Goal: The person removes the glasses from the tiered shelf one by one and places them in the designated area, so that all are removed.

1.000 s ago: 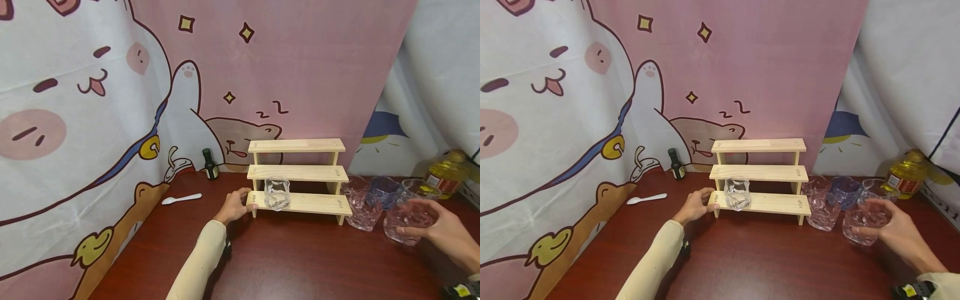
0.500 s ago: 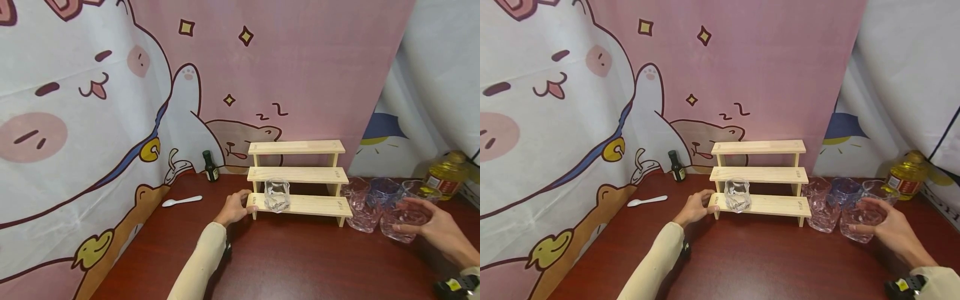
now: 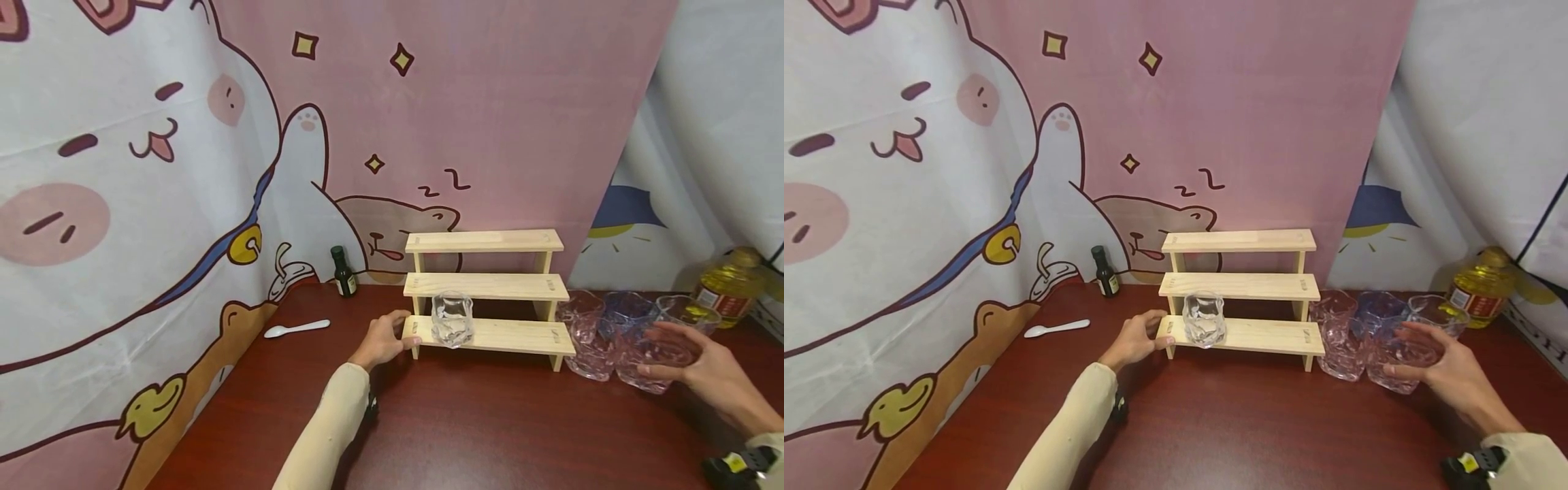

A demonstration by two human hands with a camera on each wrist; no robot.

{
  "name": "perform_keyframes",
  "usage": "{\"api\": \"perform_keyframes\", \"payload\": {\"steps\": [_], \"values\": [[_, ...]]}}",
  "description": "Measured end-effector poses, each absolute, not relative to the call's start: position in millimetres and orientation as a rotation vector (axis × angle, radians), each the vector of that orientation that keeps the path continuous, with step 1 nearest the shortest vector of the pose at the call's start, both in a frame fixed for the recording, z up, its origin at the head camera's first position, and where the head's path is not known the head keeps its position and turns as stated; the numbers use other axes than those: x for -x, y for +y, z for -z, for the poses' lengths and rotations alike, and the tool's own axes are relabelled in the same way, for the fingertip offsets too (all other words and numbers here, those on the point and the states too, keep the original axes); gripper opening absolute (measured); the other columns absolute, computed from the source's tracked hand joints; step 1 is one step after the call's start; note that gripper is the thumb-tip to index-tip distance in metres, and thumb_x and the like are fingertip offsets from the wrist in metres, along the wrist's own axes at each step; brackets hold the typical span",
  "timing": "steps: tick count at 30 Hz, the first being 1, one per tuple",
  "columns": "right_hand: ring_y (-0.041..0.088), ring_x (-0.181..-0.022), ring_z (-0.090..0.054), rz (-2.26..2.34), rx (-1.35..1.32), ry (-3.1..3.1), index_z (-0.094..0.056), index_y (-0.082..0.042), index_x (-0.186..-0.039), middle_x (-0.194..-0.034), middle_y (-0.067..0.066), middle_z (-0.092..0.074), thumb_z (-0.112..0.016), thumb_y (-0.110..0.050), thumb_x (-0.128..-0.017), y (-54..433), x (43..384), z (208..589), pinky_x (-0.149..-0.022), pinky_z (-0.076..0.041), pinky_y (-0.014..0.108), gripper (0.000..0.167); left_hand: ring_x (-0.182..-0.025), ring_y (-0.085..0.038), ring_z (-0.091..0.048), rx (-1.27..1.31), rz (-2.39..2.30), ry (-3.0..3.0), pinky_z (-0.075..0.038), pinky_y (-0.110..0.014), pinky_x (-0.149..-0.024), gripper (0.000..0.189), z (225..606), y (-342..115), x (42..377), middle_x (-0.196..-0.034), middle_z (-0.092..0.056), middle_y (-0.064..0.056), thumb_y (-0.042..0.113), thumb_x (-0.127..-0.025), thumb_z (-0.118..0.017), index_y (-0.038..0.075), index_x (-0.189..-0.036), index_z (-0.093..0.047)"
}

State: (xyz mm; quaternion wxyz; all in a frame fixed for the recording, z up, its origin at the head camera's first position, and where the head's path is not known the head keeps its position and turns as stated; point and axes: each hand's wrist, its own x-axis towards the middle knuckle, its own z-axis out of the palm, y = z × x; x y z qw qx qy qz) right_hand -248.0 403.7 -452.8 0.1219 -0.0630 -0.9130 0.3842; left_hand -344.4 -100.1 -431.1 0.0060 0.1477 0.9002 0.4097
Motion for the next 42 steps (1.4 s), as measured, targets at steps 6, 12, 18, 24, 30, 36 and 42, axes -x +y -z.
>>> {"api": "perform_keyframes", "payload": {"steps": [6, 12, 18, 24, 30, 36, 42], "values": [[-0.031, -0.081, -0.034, -1.105, 0.136, -2.681, -0.031, 0.008, -0.151, -0.125, 0.01, -0.066, -0.09, -0.035, -0.073, 405, 249, 451, -0.07, -0.045, 0.012, 0.107, -0.131, -0.033, -0.06, -0.469, -1.283, 2.814, -0.047, -0.048, -0.109, 0.064, 433, -100, 345, -0.142, -0.06, -0.018, 0.021, -0.087, -0.08, 0.002, -0.141, -0.054], [-0.027, -0.081, -0.035, -1.02, 0.148, -2.754, -0.025, 0.01, -0.152, -0.142, 0.042, -0.044, -0.089, -0.04, -0.075, 403, 248, 443, -0.084, -0.049, 0.056, 0.112, -0.131, -0.032, -0.059, -0.467, -1.288, 2.815, -0.046, -0.048, -0.109, 0.063, 432, -100, 344, -0.142, -0.06, -0.018, 0.021, -0.087, -0.08, 0.002, -0.141, -0.054], [0.044, -0.104, -0.063, -0.948, 0.14, -2.776, -0.025, 0.01, -0.153, -0.141, 0.043, -0.043, -0.087, -0.042, -0.076, 404, 249, 441, -0.09, -0.038, 0.07, 0.112, -0.132, -0.032, -0.059, -0.455, -1.299, 2.806, -0.047, -0.047, -0.109, 0.064, 431, -99, 343, -0.143, -0.06, -0.018, 0.021, -0.087, -0.08, 0.003, -0.142, -0.053], [0.066, -0.119, -0.038, -0.878, 0.166, -2.818, -0.018, 0.011, -0.153, -0.14, 0.05, -0.034, -0.086, -0.046, -0.076, 404, 251, 440, -0.091, -0.034, 0.075, 0.117, -0.131, -0.032, -0.059, -0.458, -1.303, 2.807, -0.047, -0.048, -0.109, 0.064, 431, -100, 343, -0.142, -0.06, -0.018, 0.021, -0.087, -0.08, 0.002, -0.142, -0.053], [0.066, -0.11, -0.046, -0.769, 0.152, -2.852, -0.017, 0.013, -0.151, -0.133, 0.052, -0.037, -0.086, -0.045, -0.075, 403, 247, 428, -0.083, -0.042, 0.07, 0.118, -0.132, -0.032, -0.058, -0.447, -1.303, 2.811, -0.046, -0.048, -0.109, 0.065, 431, -100, 342, -0.143, -0.06, -0.018, 0.021, -0.086, -0.08, 0.002, -0.142, -0.053], [0.067, -0.112, -0.042, -0.596, 0.144, -2.802, -0.023, 0.011, -0.149, -0.135, 0.049, -0.037, -0.089, -0.04, -0.072, 395, 241, 416, -0.086, -0.039, 0.073, 0.114, -0.132, -0.031, -0.059, -0.439, -1.282, 2.827, -0.047, -0.047, -0.109, 0.064, 430, -100, 342, -0.143, -0.059, -0.018, 0.021, -0.086, -0.08, 0.004, -0.142, -0.053], [0.068, -0.112, -0.041, -0.534, 0.138, -2.743, -0.024, 0.009, -0.15, -0.138, 0.046, -0.037, -0.088, -0.027, -0.074, 381, 235, 405, -0.087, -0.038, 0.075, 0.106, -0.132, -0.03, -0.059, -0.438, -1.273, 2.833, -0.047, -0.046, -0.109, 0.064, 431, -100, 343, -0.143, -0.06, -0.017, 0.022, -0.086, -0.08, 0.004, -0.142, -0.054]]}}
